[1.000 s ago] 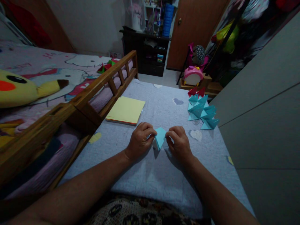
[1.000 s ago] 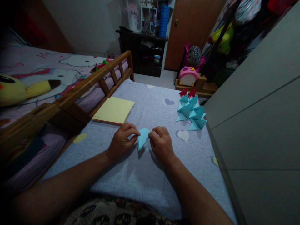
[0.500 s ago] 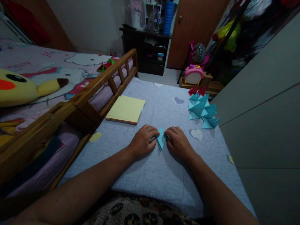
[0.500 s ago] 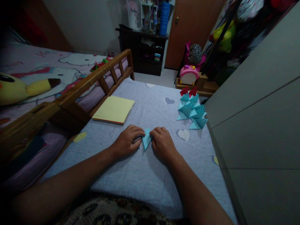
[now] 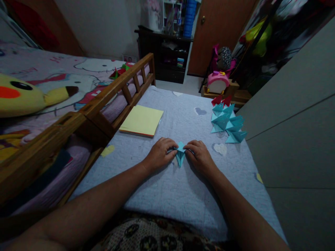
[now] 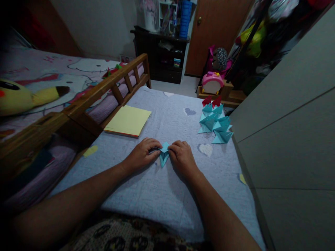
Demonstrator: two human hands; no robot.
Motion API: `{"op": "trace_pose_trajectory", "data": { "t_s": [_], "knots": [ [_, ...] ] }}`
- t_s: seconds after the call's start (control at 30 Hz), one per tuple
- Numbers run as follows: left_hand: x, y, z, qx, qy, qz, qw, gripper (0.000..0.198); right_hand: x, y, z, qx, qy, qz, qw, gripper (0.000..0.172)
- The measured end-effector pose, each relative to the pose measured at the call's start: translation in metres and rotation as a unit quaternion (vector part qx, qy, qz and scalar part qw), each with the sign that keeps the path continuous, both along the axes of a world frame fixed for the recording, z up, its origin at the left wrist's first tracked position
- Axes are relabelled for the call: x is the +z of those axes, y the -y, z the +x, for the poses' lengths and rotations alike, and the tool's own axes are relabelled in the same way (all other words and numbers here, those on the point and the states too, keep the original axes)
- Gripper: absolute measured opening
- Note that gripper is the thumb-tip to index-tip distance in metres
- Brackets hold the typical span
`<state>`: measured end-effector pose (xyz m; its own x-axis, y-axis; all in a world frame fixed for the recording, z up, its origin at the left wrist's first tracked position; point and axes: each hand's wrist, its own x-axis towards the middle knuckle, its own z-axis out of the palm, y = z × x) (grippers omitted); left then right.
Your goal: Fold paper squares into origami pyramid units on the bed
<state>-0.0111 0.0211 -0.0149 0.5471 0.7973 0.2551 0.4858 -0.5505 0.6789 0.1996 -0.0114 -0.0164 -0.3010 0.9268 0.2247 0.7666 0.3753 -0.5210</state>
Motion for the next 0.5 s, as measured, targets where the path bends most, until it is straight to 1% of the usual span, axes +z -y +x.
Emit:
{"op": "trace_pose_trajectory", "data": {
  "t_s": [0.1,0.2,0.3,0.37,0.5],
  "knots": [
    [-0.001,0.0,0.002,0.025,-0.017,0.004,1.0,0.006,-0.004,-0.002,-0.003,-0.035,-0.001,-0.001,0.999,0.019],
    [-0.002,-0.002,0.003,0.041,-0.026,0.01,0.999,0.006,-0.007,-0.004,-0.005,-0.058,0.007,-0.003,0.998,0.02],
    [-0.001,-0.01,0.005,0.045,-0.049,-0.008,0.998,0.005,-0.008,-0.006,-0.006,-0.071,0.023,0.0,0.997,0.018],
    [0.001,-0.018,0.006,0.046,-0.081,-0.03,0.995,0.005,-0.009,-0.007,-0.008,-0.08,0.036,0.002,0.996,0.017],
    [0.004,-0.028,0.01,0.053,-0.105,-0.037,0.992,0.01,-0.01,-0.009,-0.011,-0.112,0.052,0.014,0.992,0.015]
  ]
}}
